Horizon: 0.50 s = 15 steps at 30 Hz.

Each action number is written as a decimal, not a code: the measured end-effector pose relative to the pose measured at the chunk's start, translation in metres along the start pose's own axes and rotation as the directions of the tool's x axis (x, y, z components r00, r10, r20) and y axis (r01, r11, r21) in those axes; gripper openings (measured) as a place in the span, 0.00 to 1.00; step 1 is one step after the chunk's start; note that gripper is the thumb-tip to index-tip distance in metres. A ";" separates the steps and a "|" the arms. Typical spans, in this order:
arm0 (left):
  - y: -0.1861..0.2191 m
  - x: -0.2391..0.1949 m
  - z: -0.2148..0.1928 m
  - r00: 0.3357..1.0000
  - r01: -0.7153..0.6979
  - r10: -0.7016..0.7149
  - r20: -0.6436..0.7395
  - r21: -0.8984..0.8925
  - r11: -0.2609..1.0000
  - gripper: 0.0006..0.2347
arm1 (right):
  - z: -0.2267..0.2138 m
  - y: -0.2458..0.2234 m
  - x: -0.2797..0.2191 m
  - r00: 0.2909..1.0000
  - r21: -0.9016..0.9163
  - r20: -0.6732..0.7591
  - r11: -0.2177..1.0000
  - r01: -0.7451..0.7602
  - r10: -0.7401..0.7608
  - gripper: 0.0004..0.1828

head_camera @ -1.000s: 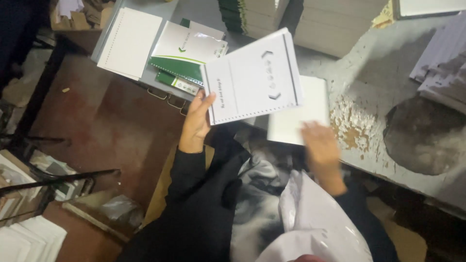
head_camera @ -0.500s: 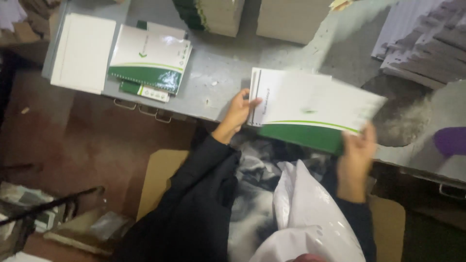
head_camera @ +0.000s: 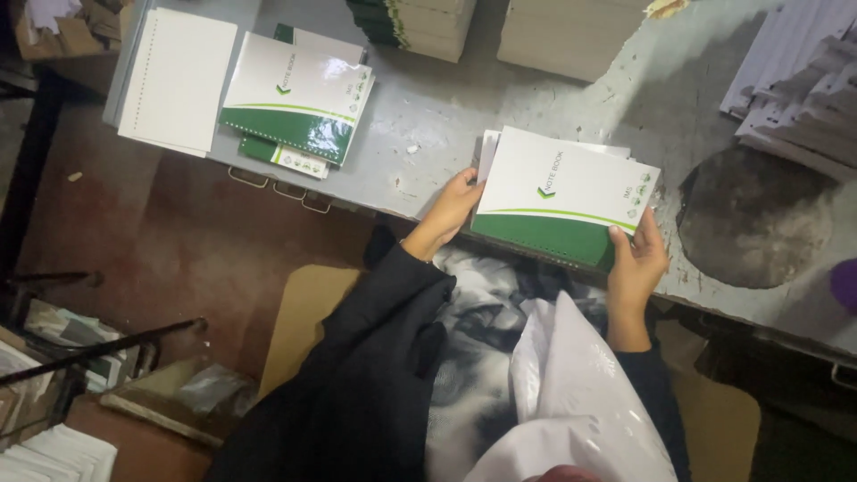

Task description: Organizing and collating notebook covers and pages into stacks for binding.

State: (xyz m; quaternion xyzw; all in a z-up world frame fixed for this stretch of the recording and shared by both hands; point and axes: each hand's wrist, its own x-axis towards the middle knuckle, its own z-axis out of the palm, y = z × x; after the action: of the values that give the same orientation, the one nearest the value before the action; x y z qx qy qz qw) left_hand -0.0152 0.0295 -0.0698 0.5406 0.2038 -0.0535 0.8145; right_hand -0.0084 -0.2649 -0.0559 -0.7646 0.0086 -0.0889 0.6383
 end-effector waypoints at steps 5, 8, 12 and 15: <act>0.062 -0.048 0.021 0.985 0.168 -0.166 -0.056 0.026 0.985 0.29 | 0.009 -0.023 0.001 0.999 0.027 0.011 0.998 -0.050 0.050 0.32; 0.066 -0.045 0.026 0.987 0.155 -0.155 -0.043 0.000 0.988 0.33 | 0.013 -0.031 0.006 0.997 0.021 0.048 0.998 -0.061 0.060 0.32; 0.006 -0.011 -0.006 0.998 0.031 -0.031 0.055 0.004 1.000 0.23 | 0.017 -0.031 0.010 0.998 0.012 0.043 0.999 -0.044 0.043 0.32; 0.007 -0.013 -0.006 0.993 0.017 -0.013 0.114 -0.035 0.999 0.25 | 0.015 -0.020 0.012 0.997 0.004 0.043 0.998 -0.056 0.056 0.32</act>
State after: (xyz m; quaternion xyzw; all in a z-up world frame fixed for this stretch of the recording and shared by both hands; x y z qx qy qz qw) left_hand -0.0264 0.0364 -0.0612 0.5205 0.1622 -0.0868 0.8338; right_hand 0.0035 -0.2484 -0.0373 -0.7643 0.0162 -0.0545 0.6424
